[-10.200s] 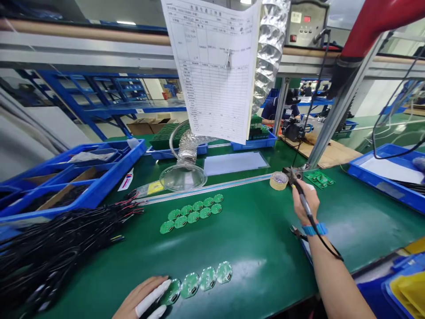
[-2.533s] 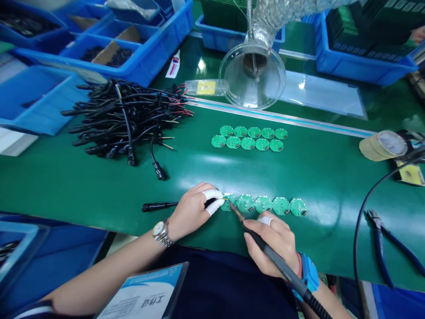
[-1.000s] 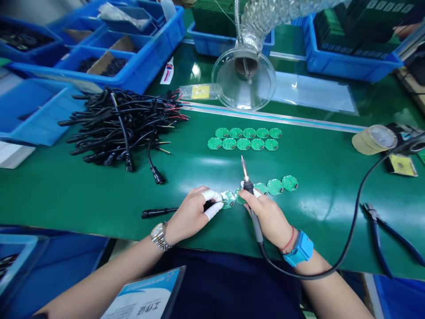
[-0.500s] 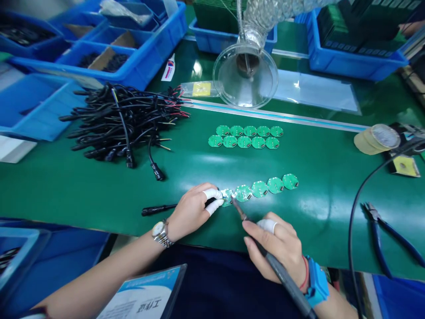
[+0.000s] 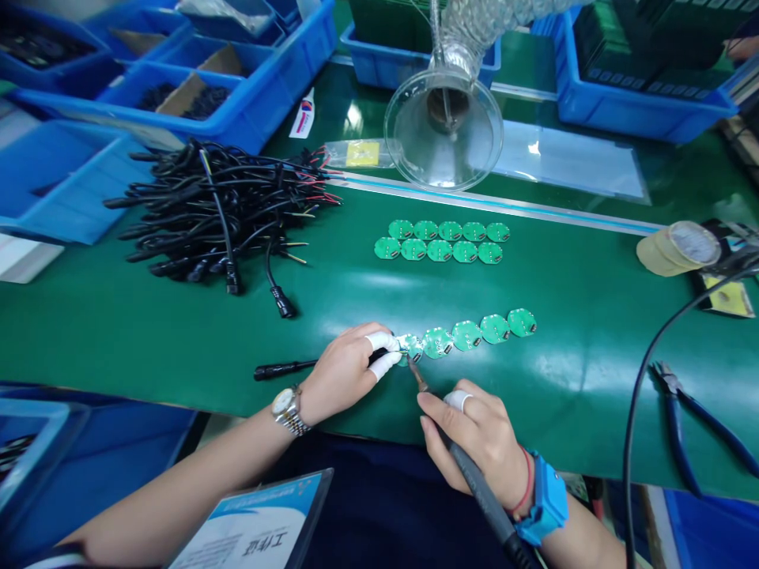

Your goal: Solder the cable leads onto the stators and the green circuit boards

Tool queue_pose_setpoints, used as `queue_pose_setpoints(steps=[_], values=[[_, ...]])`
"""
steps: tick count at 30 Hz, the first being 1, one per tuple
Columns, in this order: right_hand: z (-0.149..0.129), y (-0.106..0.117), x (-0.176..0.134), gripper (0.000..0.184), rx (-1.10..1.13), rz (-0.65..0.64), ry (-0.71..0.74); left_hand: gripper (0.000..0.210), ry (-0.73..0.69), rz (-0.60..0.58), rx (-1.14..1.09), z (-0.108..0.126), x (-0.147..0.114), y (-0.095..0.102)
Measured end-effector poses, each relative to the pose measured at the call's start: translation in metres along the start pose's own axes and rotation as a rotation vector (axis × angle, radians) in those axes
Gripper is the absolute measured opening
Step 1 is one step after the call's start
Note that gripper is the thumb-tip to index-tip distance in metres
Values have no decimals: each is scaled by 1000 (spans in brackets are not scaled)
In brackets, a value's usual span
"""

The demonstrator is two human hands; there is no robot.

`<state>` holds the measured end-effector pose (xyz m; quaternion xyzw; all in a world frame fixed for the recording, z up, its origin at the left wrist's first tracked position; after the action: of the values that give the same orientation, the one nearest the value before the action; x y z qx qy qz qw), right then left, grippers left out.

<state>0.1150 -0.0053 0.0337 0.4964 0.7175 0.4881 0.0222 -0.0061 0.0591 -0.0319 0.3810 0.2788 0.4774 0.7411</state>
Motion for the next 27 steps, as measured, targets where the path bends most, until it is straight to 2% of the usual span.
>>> queue_pose_setpoints(steps=[5, 18, 24, 27], values=[[3, -1, -1, 34, 25, -6, -23, 9, -2, -8, 3, 1, 0, 0], [1, -9, -9, 41, -25, -37, 59, 12, 5, -18, 57, 1, 0, -2], [2, 9, -5, 42, 35, 38, 29, 12, 6, -13, 59, 2, 0, -1], [10, 17, -2, 46, -17, 52, 42, 11, 2, -9, 62, 2, 0, -2]])
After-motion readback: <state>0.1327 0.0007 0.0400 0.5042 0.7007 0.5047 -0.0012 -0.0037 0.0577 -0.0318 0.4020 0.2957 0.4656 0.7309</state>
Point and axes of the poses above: each hand's wrist, its own x-axis towards the middle knuckle, its own y-axis out of the back of the hand, z = x × y, the point moved 10 cm from there along x, towards the middle knuckle, and after that the axes turned 1 degree about -z, right-handed, at the moved point
